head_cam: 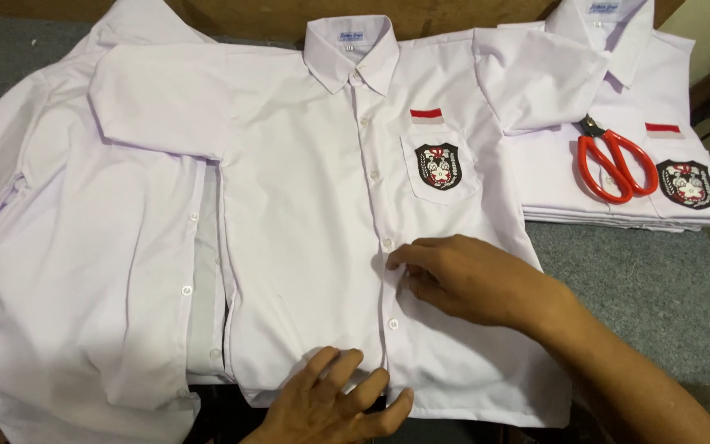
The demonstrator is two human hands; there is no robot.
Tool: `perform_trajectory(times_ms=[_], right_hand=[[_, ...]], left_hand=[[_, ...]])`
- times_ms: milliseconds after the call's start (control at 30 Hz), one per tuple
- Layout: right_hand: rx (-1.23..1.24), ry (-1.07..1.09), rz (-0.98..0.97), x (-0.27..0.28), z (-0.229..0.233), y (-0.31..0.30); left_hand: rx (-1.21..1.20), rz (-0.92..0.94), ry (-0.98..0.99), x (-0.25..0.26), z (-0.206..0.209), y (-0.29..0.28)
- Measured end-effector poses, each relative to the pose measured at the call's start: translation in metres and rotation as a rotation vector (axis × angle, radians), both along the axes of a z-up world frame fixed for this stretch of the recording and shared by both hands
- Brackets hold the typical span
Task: Buttoning the top buttons of a white school shirt and then folding it neatly for packaging.
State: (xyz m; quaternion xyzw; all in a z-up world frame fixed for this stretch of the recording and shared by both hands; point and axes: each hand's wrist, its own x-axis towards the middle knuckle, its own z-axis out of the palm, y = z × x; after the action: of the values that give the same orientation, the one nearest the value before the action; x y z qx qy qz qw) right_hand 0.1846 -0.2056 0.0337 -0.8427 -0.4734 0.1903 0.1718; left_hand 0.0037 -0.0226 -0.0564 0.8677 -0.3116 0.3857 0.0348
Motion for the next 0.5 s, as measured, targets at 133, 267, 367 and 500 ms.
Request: perform_trajectory(times_ms=[133,267,367,500], right_hand=[[-0.175,-0.107,-0.219,0.047,0.019,0.023],[-0.089,-0.220,-0.285,0.122,0.016,0.050],[0.150,-0.332,-0.248,0.181,0.000,0.076],[0.191,-0.337,-0.276,0.227,-0.017,0.114]], left_hand=[[0.007,-0.012,-0.007,0.002,-0.006,-0.005],[-0.023,0.109,-0.040,0.007,0.000,-0.013],[0.012,0.117,-0.178,0.018,-0.003,-0.009],[-0.018,0.032,-0.025,0.021,0.004,-0.006]])
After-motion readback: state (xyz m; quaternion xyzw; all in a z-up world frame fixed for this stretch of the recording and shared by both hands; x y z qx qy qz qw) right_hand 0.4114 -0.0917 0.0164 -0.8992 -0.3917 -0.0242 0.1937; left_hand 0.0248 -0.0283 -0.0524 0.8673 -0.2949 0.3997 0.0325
